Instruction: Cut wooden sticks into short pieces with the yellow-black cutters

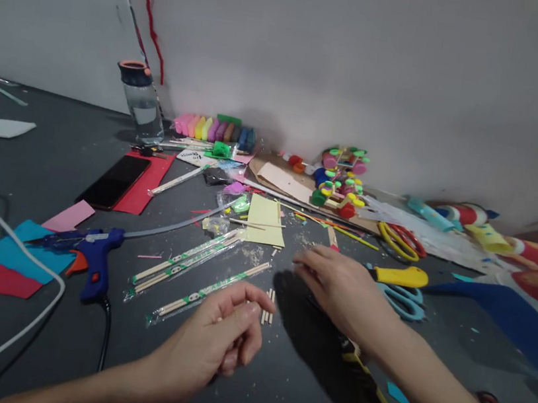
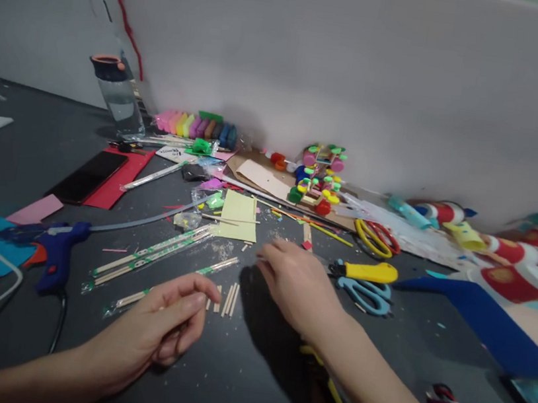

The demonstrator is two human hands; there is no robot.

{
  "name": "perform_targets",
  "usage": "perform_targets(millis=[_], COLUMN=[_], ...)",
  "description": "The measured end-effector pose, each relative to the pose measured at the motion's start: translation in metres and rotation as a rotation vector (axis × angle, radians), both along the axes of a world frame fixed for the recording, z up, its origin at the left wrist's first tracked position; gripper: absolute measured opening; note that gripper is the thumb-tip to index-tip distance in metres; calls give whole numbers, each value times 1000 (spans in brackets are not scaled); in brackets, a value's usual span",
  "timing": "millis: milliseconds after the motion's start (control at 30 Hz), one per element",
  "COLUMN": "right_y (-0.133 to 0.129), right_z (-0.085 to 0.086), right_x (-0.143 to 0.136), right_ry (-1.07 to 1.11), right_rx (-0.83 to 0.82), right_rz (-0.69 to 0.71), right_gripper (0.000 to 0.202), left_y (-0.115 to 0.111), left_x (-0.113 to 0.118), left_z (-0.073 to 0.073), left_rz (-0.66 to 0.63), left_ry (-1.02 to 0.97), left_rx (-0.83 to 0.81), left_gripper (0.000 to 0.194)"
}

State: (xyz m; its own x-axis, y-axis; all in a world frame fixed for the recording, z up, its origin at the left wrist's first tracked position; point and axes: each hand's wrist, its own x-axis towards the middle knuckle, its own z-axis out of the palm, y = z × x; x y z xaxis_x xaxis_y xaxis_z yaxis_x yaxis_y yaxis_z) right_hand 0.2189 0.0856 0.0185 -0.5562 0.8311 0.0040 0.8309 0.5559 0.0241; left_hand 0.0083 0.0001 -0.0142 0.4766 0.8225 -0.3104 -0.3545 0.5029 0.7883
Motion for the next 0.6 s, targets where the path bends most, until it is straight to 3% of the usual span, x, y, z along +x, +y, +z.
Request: perform_targets(millis=[100,233,367,600], right_y=[45,84,94,90], right_z=[-7,-29,-42,-37], right_x=[-36,-50,-44,-51], right_ry=[-47,-103,-114,-29], right_rx=[-18,-57,-96,-124], right_rz=[-22,-57,-48,-3], right_gripper=[18,27,29,29], left_y=[1,2,2,3], left_x=[0,0,0,1], left_z=[0,-1,-1,1], left_rz=[21,6,1,28], left_ry=[-9,-41,-53,-25], left_rx=[-29,-95,-134,-146], left_gripper=[22,19,17,17])
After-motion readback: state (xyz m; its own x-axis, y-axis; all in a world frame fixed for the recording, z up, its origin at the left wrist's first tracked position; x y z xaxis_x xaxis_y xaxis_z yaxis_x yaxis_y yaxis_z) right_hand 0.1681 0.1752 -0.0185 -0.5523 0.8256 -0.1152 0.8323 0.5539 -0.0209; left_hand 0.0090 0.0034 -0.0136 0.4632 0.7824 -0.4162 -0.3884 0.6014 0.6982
